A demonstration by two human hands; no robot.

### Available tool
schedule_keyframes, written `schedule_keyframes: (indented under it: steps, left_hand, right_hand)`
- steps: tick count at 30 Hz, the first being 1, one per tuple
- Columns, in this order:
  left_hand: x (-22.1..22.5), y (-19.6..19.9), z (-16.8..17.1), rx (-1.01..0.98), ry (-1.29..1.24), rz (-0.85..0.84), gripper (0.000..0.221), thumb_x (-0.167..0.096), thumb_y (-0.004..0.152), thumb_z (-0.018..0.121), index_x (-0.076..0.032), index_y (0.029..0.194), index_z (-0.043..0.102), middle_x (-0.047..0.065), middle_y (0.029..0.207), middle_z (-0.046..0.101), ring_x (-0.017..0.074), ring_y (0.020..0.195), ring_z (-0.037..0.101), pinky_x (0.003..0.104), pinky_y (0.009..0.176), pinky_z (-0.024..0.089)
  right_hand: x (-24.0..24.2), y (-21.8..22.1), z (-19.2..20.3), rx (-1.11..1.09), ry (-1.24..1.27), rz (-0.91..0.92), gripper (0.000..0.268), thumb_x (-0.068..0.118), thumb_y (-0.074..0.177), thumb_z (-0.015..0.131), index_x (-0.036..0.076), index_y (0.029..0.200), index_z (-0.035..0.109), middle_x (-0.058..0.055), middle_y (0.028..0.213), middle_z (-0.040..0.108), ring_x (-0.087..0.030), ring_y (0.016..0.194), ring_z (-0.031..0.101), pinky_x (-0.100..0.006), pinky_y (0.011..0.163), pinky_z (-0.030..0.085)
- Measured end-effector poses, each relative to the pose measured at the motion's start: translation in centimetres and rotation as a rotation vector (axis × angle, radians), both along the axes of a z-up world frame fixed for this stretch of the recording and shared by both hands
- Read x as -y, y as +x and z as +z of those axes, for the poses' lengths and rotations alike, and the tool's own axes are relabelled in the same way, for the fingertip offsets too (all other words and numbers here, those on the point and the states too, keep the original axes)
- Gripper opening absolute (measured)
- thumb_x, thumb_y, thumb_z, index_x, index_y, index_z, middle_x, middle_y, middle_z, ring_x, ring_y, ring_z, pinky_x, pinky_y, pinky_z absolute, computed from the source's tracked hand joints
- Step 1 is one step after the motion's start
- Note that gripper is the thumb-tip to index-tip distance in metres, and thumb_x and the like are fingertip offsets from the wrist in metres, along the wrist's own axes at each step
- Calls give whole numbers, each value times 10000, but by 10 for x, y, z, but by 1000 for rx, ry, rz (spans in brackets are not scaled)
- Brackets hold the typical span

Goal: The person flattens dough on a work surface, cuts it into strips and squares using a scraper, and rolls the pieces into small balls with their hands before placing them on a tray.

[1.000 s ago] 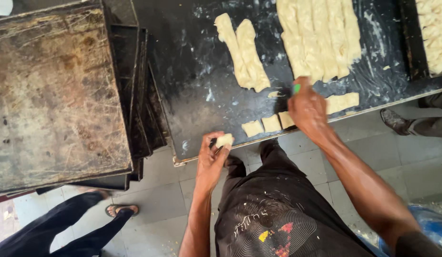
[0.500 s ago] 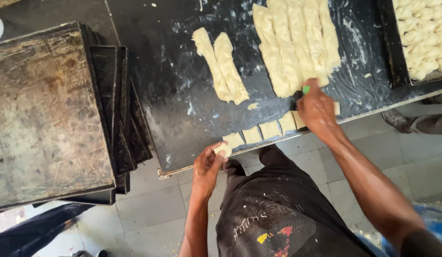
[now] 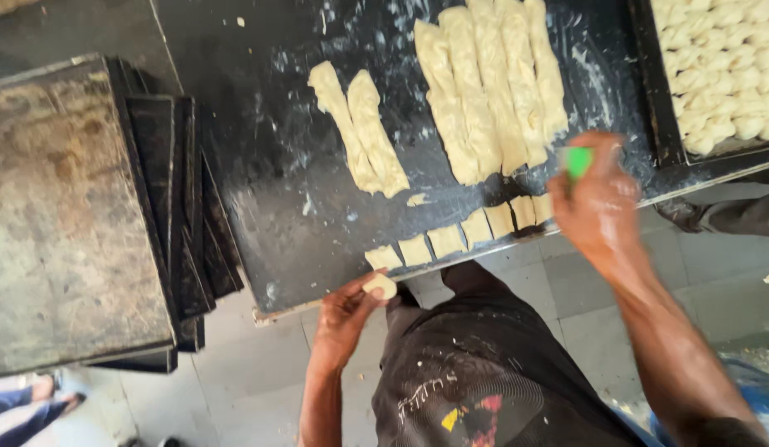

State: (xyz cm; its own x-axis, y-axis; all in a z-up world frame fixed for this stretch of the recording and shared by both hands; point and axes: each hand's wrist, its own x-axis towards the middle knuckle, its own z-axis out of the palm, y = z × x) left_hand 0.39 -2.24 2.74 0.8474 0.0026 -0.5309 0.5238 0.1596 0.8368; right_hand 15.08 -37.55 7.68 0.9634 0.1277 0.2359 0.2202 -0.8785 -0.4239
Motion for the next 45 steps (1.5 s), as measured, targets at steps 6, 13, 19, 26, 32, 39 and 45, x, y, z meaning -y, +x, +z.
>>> schedule_keyframes:
  steps: [6,13,19,26,32,39,45]
  left_hand:
    - [21,8,3,0,88,74,414,-147,940,704,19,1318,688,76,1006,777,103,906,689,261,861,554]
    - [98,85,14,211,114,-53,403,-150,963,716,31,1318,653,-13,1143,746,31,934,602,203,851,508]
    - [103,81,8,160,141,81,399,-146,959,719,30,1316,697,55,1014,762,69,863,615,233,806,503]
    - [118,82,-5,48,214,74,382,-149,977,701,26,1317,705,59,946,720,80,841,587,240,772,482]
    - [147,117,6,123,255,-35,386,-172,985,717,-15,1337,693,83,885,683,73,790,557,246,726,473]
    - [132,122,-7,232,209,-165,357,-112,965,725,-15,1308,713,42,980,759,51,833,575,245,737,521]
    - [104,117,-6,257,-60,-329,453,-9,905,730,-2,1335,588,87,1135,735,105,1010,673,291,907,561]
  right_hand:
    - [-1,40,-40,-391,-176,-58,430,30,970,655,-6,1298,378,-202,727,640,-345,600,690,-447,538,551]
    - [27,107,51,139,-19,370,517,123,1068,656,-83,1467,400,-316,1232,597,-491,1096,620,-536,871,533]
    - [85,61,-17,-199,-154,522,404,246,882,750,42,1229,712,-242,1218,690,-388,1114,643,-487,910,531]
    - [105,46,-45,-299,48,263,339,155,967,697,86,1298,719,-115,1183,744,-307,980,624,-458,893,540]
    - [47,117,-46,-31,-130,412,241,192,888,809,64,1086,755,-120,1020,710,-301,1008,629,-451,864,532]
    - [-6,32,-15,-582,350,577,192,171,824,829,86,994,801,-75,803,689,-250,754,633,-408,681,512]
    - [-35,39,8,-390,372,628,216,141,796,834,74,984,752,-43,946,718,-254,929,645,-396,827,520]
